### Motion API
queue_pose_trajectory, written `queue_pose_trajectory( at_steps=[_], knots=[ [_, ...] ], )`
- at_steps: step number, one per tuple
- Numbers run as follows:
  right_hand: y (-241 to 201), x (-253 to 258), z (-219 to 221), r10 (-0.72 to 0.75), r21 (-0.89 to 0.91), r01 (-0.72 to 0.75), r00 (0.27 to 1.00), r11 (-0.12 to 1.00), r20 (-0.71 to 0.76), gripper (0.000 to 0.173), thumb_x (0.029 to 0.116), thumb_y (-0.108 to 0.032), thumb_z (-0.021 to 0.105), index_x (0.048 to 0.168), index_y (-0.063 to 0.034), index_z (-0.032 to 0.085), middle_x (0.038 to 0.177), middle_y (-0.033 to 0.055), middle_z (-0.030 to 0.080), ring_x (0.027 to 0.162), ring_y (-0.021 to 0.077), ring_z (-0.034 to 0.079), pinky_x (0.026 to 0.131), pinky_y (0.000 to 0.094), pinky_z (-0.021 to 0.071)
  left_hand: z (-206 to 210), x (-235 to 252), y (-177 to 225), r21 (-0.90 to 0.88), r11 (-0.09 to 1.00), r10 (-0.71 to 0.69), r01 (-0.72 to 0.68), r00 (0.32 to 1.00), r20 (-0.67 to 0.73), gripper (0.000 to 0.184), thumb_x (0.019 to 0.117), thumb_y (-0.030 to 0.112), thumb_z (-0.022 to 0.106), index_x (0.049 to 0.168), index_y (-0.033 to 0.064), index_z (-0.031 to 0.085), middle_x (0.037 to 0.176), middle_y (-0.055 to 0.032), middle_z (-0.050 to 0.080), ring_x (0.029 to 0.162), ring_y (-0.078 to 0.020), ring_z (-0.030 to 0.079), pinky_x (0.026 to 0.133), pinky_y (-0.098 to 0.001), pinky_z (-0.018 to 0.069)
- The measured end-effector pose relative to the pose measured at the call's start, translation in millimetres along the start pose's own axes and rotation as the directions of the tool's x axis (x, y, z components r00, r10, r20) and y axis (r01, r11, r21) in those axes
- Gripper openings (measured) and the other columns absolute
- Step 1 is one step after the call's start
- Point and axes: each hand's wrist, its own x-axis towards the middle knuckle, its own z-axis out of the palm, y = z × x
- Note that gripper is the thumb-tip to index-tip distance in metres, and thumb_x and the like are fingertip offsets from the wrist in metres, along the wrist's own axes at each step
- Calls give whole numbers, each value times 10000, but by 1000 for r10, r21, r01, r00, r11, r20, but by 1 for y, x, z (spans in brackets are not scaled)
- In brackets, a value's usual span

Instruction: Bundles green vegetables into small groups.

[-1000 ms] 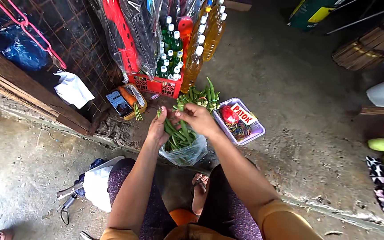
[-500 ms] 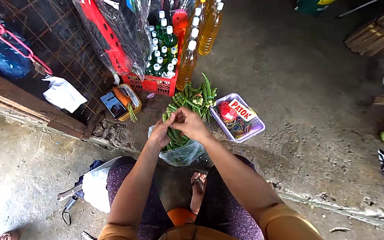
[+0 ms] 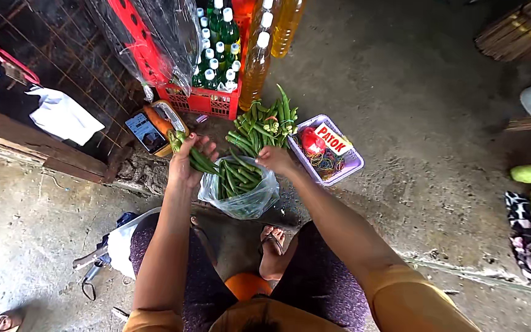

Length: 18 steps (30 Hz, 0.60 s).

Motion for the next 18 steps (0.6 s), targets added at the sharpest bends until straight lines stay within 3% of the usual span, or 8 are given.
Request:
queue_pose_trajectory(
  at_steps=[2, 5, 8, 11, 13, 15, 18],
  knots=[
    [2, 4, 22, 37, -129, -27, 997, 991, 73, 545, 976, -315, 719, 1358, 40, 558, 1276, 292, 612, 1180, 445, 607, 1016, 618, 473, -2, -2, -3, 20, 1000, -14, 13, 1000, 26, 154, 1037, 246, 568, 1044, 106, 632, 989, -108, 721, 843, -252, 736, 761, -433, 636],
    [1, 10, 46, 74, -309, -38, 992, 950, 106, 581, 1018, -377, 639, 1407, 40, 527, 1458, 280, 501, 1335, 441, 516, 1088, 599, 435, -1, -5, -4, 45, 999, -29, 26, 996, 87, 162, 1049, 244, 553, 1079, 106, 632, 1017, -123, 729, 865, -267, 743, 772, -449, 636],
    [-10, 12, 50, 128, -443, -61, 984, 895, 123, 416, 1047, -263, 579, 1333, 38, 589, 1452, 269, 504, 1324, 436, 525, 1052, 606, 459, -2, -6, -4, 61, 998, -41, 34, 992, 120, 164, 1064, 209, 527, 1097, 85, 629, 1035, -139, 726, 891, -288, 740, 794, -475, 629],
    [-40, 2, 32, 183, -447, -139, 981, 883, 57, 403, 1031, -211, 570, 1359, 24, 561, 1409, 274, 545, 1252, 460, 577, 965, 654, 483, -6, -6, 0, 82, 996, -38, 29, 993, 116, 175, 1068, 195, 523, 1101, 71, 643, 1044, -151, 734, 905, -296, 746, 807, -482, 628],
    [-56, -9, 12, 53, -369, -67, 997, 927, -49, 348, 1006, -200, 620, 1300, -15, 603, 1320, 277, 594, 1155, 482, 620, 898, 676, 507, -9, -5, 4, 103, 995, -21, 9, 992, 122, 174, 1070, 184, 515, 1112, 69, 638, 1057, -151, 736, 907, -294, 749, 807, -479, 632],
    [-66, -27, -8, -193, -302, 147, 973, 942, -129, 259, 971, -123, 667, 1217, -44, 670, 1245, 257, 626, 1073, 471, 646, 854, 664, 530, -11, -4, 4, 128, 992, -6, -11, 992, 126, 170, 1066, 168, 518, 1115, 65, 644, 1071, -154, 740, 916, -292, 751, 810, -470, 632],
    [-75, -56, -30, -498, -210, 470, 861, 857, -105, 208, 949, -65, 702, 1151, -97, 741, 1179, 151, 665, 978, 318, 665, 843, 530, 558, -10, -6, -2, 204, 979, -26, -5, 988, 151, 167, 1062, 155, 530, 1157, 73, 641, 1109, -140, 734, 975, -281, 742, 840, -448, 624]
  ],
)
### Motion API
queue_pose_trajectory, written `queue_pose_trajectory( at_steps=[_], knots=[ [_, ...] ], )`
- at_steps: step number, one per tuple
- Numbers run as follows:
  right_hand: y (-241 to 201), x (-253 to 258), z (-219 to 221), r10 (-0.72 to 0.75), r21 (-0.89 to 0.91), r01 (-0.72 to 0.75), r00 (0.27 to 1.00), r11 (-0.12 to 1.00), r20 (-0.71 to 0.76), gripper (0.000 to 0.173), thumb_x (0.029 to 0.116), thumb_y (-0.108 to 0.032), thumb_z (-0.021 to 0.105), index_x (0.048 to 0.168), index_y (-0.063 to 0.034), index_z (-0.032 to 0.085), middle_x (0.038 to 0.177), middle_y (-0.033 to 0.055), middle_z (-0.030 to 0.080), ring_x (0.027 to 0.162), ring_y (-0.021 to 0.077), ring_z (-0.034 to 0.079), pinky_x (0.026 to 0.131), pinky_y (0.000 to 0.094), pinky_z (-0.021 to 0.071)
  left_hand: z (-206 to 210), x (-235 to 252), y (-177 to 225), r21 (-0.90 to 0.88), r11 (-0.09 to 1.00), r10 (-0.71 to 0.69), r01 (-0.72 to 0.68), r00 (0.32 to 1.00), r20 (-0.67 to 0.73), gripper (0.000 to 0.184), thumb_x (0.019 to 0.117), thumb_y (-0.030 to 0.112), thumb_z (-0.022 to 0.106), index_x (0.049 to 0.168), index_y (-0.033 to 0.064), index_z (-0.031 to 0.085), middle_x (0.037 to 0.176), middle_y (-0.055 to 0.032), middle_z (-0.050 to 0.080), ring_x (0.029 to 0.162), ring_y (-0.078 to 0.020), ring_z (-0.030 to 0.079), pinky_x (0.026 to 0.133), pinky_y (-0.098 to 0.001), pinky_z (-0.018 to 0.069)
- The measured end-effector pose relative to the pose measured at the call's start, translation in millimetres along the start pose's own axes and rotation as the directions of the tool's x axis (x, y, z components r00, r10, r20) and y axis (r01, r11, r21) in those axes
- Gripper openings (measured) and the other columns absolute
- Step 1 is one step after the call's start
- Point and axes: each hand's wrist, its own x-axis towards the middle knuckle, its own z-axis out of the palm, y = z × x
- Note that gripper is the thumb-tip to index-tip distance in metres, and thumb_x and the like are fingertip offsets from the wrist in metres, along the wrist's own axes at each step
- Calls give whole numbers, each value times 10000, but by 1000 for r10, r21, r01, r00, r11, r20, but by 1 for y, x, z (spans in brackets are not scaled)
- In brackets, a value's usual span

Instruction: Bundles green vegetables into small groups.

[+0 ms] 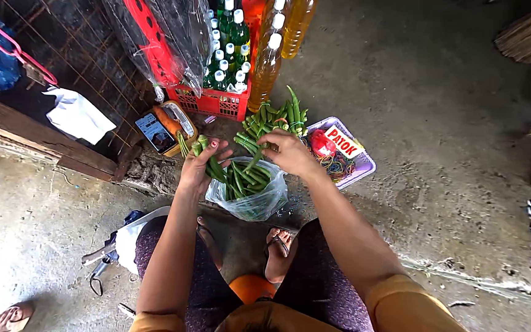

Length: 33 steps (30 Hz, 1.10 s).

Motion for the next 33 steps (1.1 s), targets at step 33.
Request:
queue_pose_trajectory(
  at_steps=[33],
  knots=[
    [54, 15, 112, 469, -300, -384, 828, 873, 308, 340, 977, -161, 671, 1264, 14, 620, 1258, 275, 636, 1225, 471, 589, 962, 649, 498, -11, 0, 2, -16, 1000, 13, -14, 1000, -24, 110, 1057, 126, 523, 1105, 60, 597, 870, -71, 672, 726, -192, 696, 707, -388, 635]
  ],
)
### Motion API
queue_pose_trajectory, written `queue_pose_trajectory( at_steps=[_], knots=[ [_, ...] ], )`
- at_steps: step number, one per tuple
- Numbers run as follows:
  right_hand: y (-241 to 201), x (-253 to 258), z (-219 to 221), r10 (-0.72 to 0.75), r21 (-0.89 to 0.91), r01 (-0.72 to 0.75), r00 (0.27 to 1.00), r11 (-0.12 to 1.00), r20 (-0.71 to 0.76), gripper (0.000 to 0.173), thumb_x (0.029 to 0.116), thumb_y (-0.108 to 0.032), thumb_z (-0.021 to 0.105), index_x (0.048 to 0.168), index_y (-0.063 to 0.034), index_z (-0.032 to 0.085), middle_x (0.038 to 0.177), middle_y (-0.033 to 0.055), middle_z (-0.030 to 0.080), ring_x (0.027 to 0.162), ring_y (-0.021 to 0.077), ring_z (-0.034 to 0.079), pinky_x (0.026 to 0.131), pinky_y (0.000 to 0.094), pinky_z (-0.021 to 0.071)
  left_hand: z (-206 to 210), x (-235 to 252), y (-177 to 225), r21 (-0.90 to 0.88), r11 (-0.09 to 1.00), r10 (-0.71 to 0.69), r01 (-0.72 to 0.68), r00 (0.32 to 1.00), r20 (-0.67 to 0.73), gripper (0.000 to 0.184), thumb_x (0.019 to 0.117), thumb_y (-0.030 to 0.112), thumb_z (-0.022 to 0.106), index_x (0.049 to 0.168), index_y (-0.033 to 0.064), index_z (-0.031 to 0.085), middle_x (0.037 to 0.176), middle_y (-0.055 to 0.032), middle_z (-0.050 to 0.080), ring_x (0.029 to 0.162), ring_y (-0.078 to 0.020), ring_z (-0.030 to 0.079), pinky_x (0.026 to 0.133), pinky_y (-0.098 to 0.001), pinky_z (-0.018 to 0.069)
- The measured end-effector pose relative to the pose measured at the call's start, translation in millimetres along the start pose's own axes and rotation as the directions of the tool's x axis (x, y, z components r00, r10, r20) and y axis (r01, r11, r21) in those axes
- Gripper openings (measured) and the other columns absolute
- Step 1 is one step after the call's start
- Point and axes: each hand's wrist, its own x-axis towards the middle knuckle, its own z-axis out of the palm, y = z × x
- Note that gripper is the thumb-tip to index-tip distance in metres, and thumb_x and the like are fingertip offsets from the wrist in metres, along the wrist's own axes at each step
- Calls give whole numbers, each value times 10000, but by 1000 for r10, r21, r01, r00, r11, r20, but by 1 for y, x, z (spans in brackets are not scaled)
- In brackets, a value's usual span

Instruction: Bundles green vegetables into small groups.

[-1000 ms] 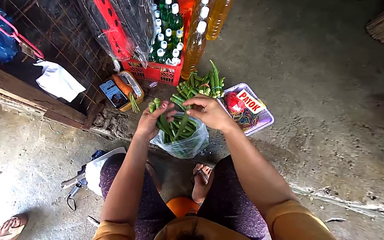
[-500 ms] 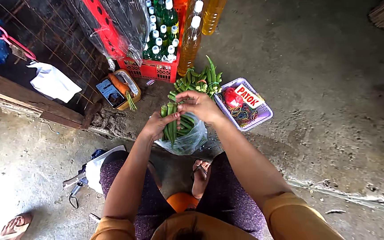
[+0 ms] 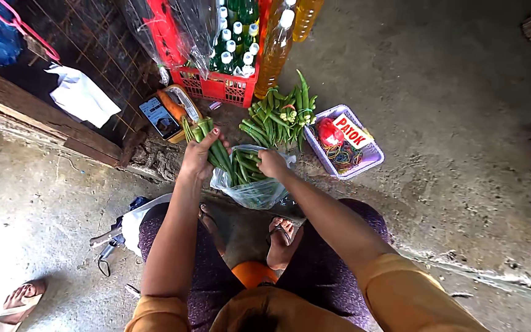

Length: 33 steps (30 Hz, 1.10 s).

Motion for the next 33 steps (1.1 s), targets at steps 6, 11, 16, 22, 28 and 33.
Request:
queue_pose_trajectory(
  at_steps=[6, 11, 16, 22, 28, 33],
  knots=[
    [-54, -57, -79, -256, 579, 418, 904, 700, -343, 317, 931, -142, 756, 1206, -16, 660, 1038, 123, 700, 886, 192, 695, 820, 387, 592, 7, -5, -18, 44, 998, -43, 43, 999, 1, 197, 1083, 205, 509, 1209, 77, 589, 984, -86, 688, 833, -213, 707, 773, -409, 623],
    [-68, -73, -53, -325, 562, 634, 765, 531, -556, 304, 873, -55, 796, 1119, -8, 624, 955, 95, 677, 785, 115, 669, 726, 273, 585, 19, -11, -24, 69, 998, 7, -10, 999, 42, 178, 1069, 163, 530, 1229, 108, 583, 999, -45, 711, 873, -138, 710, 800, -336, 611],
    [-64, -69, -32, -335, 530, 805, 593, 267, -732, 255, 820, 22, 792, 1033, -6, 654, 992, 34, 667, 812, 48, 652, 756, 222, 586, 21, -16, -23, 136, 984, 97, -114, 987, 127, 226, 1040, 76, 540, 1263, 110, 549, 1010, -17, 687, 884, -105, 681, 816, -312, 591],
    [-62, -72, -34, -371, 405, 848, 518, 342, -771, 237, 847, -97, 812, 1024, 23, 708, 1069, 75, 628, 921, 55, 613, 774, 174, 541, 28, -21, -17, 104, 994, 12, -20, 997, 71, 156, 1056, 108, 533, 1210, 96, 554, 929, -27, 698, 818, -119, 699, 771, -322, 609],
    [-42, -36, -33, -274, 658, 483, 874, 578, -401, 210, 1017, -189, 621, 1136, -28, 685, 1063, 72, 688, 866, 120, 637, 782, 315, 544, 12, -6, -7, 40, 997, 64, -62, 997, -47, 172, 1072, 175, 526, 1196, 56, 535, 910, -89, 674, 774, -217, 704, 755, -429, 630],
    [-26, -8, 34, -211, 204, 189, 973, 961, 93, 409, 966, -324, 730, 1143, 40, 677, 1118, 262, 674, 1061, 417, 660, 930, 620, 520, 5, -4, -3, -5, 999, 46, -47, 991, -124, 213, 1065, 190, 553, 1230, 62, 509, 906, -114, 675, 780, -250, 714, 756, -453, 631]
  ],
)
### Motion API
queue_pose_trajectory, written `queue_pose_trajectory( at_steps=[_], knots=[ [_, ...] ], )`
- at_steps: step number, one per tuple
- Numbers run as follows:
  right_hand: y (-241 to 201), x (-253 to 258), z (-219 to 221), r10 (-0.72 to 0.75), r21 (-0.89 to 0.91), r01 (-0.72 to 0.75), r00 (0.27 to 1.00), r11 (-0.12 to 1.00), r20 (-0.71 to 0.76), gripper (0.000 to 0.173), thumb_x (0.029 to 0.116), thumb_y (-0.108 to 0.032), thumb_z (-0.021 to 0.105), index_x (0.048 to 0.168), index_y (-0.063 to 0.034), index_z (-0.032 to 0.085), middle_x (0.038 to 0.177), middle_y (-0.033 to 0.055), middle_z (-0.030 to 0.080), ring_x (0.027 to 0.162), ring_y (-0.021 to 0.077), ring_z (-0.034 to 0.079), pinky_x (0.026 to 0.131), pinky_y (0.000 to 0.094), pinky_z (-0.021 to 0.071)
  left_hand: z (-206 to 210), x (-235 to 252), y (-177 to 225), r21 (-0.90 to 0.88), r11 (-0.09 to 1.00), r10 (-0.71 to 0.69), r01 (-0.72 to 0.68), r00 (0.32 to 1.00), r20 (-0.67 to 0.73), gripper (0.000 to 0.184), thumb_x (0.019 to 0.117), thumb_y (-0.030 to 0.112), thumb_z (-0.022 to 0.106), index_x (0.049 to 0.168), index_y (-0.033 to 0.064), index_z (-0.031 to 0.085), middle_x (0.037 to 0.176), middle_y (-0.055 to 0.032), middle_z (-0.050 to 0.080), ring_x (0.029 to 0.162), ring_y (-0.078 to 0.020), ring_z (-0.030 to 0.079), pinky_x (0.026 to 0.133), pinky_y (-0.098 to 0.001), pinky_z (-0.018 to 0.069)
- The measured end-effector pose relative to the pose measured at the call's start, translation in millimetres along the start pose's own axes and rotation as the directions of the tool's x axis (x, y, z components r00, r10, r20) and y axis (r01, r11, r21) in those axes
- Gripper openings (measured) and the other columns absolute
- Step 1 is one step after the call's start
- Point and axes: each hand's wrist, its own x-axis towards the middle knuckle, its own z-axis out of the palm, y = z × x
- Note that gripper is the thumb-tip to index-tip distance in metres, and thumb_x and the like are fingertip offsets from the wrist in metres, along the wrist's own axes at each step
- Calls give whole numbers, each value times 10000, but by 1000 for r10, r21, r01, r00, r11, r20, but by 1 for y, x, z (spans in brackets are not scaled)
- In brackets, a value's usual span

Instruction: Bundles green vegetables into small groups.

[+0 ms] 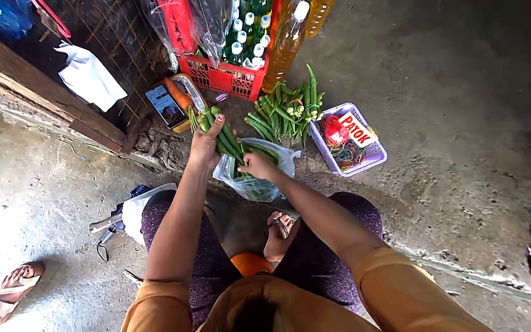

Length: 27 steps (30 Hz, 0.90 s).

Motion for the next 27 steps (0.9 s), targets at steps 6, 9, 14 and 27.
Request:
queue_pose_trajectory(
  at_steps=[6, 9, 14, 27],
  knots=[
    [-19, -11, -64, -51, 118, 70, 987, 991, -155, 320, 1054, -210, 575, 1226, 55, 626, 1170, 261, 658, 1091, 388, 657, 974, 581, 515, -2, 3, 0, -31, 999, -35, 33, 998, -59, 232, 1050, 203, 584, 1224, 65, 518, 888, -112, 673, 744, -237, 709, 711, -424, 634],
    [-31, -47, -100, -122, 322, 286, 887, 902, -446, 213, 1031, -123, 604, 1197, 10, 588, 1046, 152, 685, 855, 216, 731, 806, 403, 630, -4, 6, -2, -17, 998, -64, 62, 994, -93, 261, 1048, 241, 592, 1214, 44, 546, 883, -129, 686, 746, -244, 710, 699, -420, 630],
    [-46, -83, -89, -229, 296, 780, 483, 552, -845, 153, 944, 37, 623, 1078, -28, 586, 1077, 58, 708, 875, 197, 751, 820, 396, 661, 4, 1, -2, -93, 987, -143, 134, 985, -99, 428, 1033, 472, 563, 1248, 103, 557, 940, -115, 694, 768, -225, 708, 652, -387, 616],
    [-34, -71, -21, -618, -246, 707, 332, 663, -713, 90, 932, -99, 671, 899, -16, 669, 1015, 148, 718, 982, 209, 669, 899, 283, 537, 28, 2, -16, -46, 972, 228, -232, 970, -79, 394, 841, -86, 689, 1179, 39, 532, 875, -99, 662, 715, -190, 668, 667, -371, 601]
  ],
)
